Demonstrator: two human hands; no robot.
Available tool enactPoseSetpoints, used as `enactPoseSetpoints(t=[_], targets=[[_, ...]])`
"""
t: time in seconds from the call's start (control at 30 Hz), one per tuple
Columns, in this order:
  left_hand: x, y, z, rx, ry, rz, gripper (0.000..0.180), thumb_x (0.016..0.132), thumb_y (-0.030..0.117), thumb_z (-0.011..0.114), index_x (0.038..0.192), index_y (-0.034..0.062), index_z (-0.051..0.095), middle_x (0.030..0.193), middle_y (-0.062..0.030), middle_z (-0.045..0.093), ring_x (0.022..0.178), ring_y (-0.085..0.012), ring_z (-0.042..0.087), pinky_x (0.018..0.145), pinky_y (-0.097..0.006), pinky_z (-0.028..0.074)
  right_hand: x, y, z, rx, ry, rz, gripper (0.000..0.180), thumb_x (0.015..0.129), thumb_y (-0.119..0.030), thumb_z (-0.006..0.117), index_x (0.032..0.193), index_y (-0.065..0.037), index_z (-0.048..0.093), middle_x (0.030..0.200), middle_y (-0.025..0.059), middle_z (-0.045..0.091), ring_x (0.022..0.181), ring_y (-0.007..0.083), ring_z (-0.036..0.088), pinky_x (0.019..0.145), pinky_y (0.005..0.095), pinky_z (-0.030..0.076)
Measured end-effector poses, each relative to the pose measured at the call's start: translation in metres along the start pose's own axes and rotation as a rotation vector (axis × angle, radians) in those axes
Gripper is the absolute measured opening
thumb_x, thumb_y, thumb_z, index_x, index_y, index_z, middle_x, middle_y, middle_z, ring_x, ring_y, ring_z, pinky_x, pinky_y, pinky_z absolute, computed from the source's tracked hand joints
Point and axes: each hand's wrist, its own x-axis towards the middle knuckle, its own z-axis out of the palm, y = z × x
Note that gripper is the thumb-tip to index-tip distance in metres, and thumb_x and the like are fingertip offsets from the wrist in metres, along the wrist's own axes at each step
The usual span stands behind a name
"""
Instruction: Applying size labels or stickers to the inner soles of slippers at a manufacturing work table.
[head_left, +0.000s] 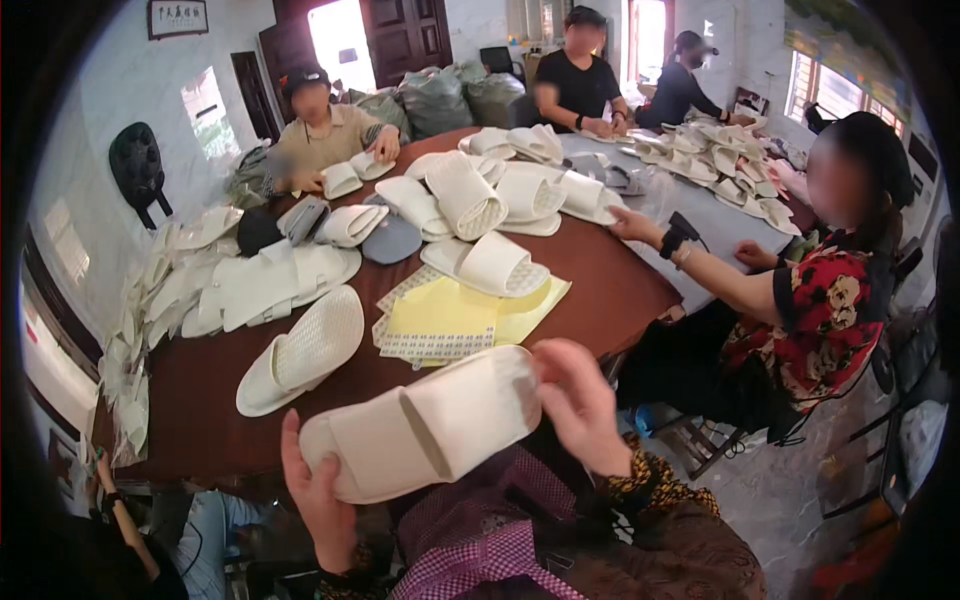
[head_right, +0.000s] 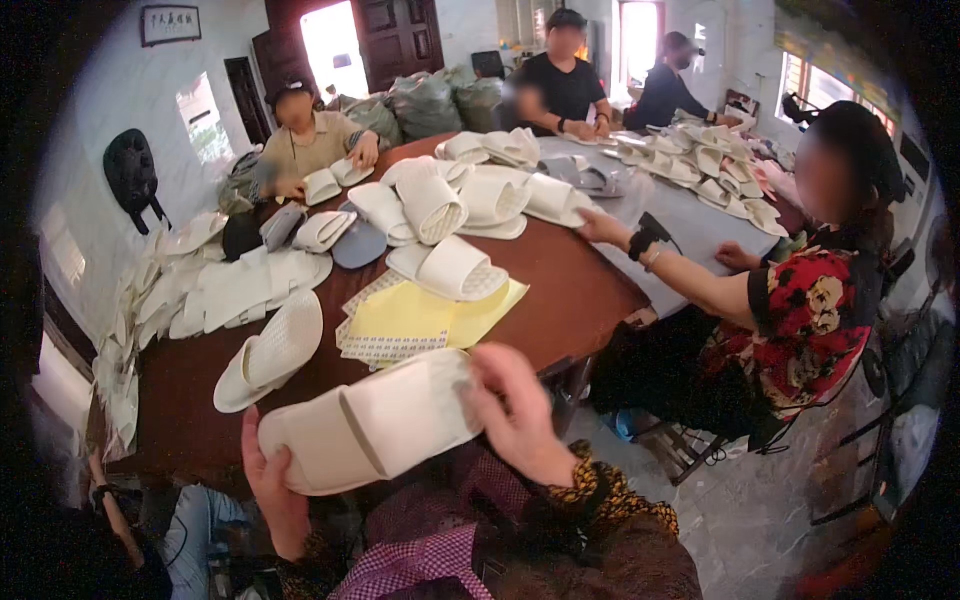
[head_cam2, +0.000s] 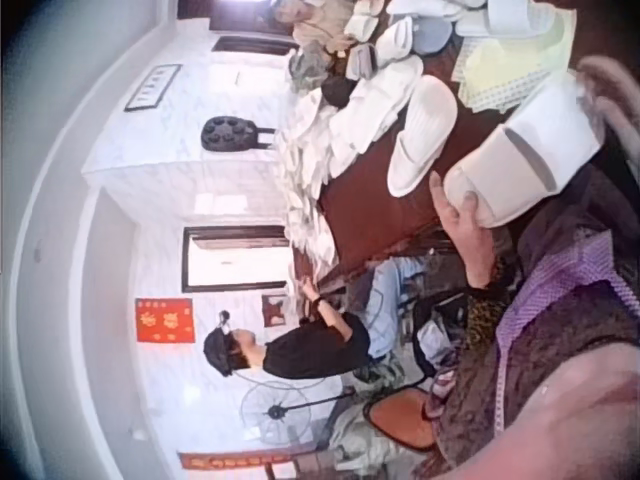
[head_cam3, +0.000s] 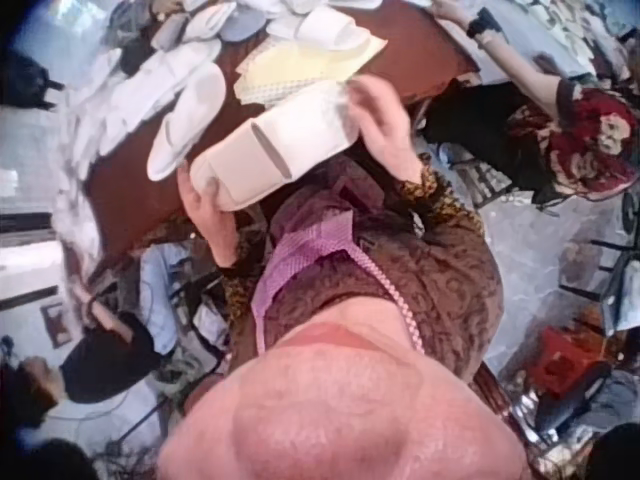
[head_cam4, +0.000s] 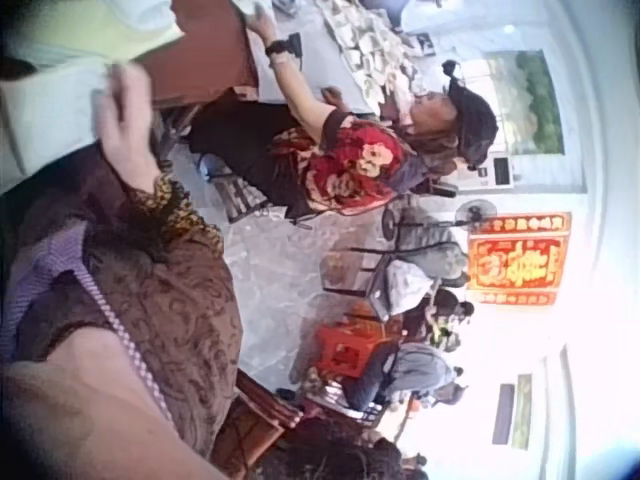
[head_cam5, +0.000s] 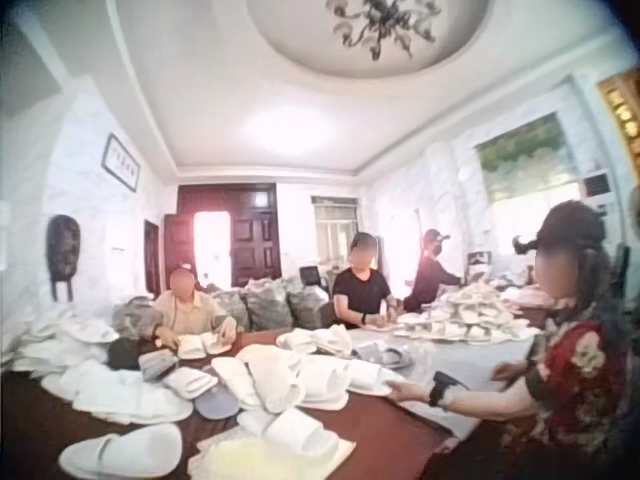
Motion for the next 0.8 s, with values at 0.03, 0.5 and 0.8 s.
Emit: enactPoseSetpoints(t=[0.03, 0.5, 0.8], targets=[[0.003, 0.004, -0.003, -0.009, -0.002, 0.028, 0.070, 0.079, 0.000, 0.053, 0.144, -0.0004, 0.026, 0.121, -0.0167, 0.053, 0.110, -0.0246, 0.055, 0.098, -0.037, 0.043, 0.006, 0.000, -0.009, -0.211, 0.039, -0.104, 0.049, 0.086, -0.001, 0.062, 0.131, 0.002, 0.043, 0.126, 0.0146, 0.053, 0.114, 0.0184, 0.052, 0.094, 0.0335, 0.043], [0.016, -0.011, 0.017, -0.050, -0.165, -0.038, 0.063, 0.090, 0.009, 0.054, 0.145, 0.0020, 0.024, 0.126, -0.0151, 0.052, 0.109, -0.0220, 0.057, 0.097, -0.036, 0.045, 0.000, 0.028, -0.025, 0.842, -0.006, 0.663, 0.050, 0.086, -0.011, 0.063, 0.129, 0.005, 0.044, 0.120, 0.0159, 0.060, 0.105, 0.0227, 0.062, 0.090, 0.0357, 0.052], [0.035, -0.007, -0.021, 0.081, 0.030, -0.090, 0.042, 0.097, 0.014, 0.047, 0.136, 0.0003, 0.038, 0.125, -0.0196, 0.052, 0.098, -0.0252, 0.063, 0.069, -0.033, 0.057, 0.043, 0.054, -0.114, 0.588, 0.591, 0.241, 0.043, 0.093, -0.009, 0.051, 0.133, 0.003, 0.039, 0.129, 0.0155, 0.052, 0.115, 0.0274, 0.056, 0.095, 0.0406, 0.048]])
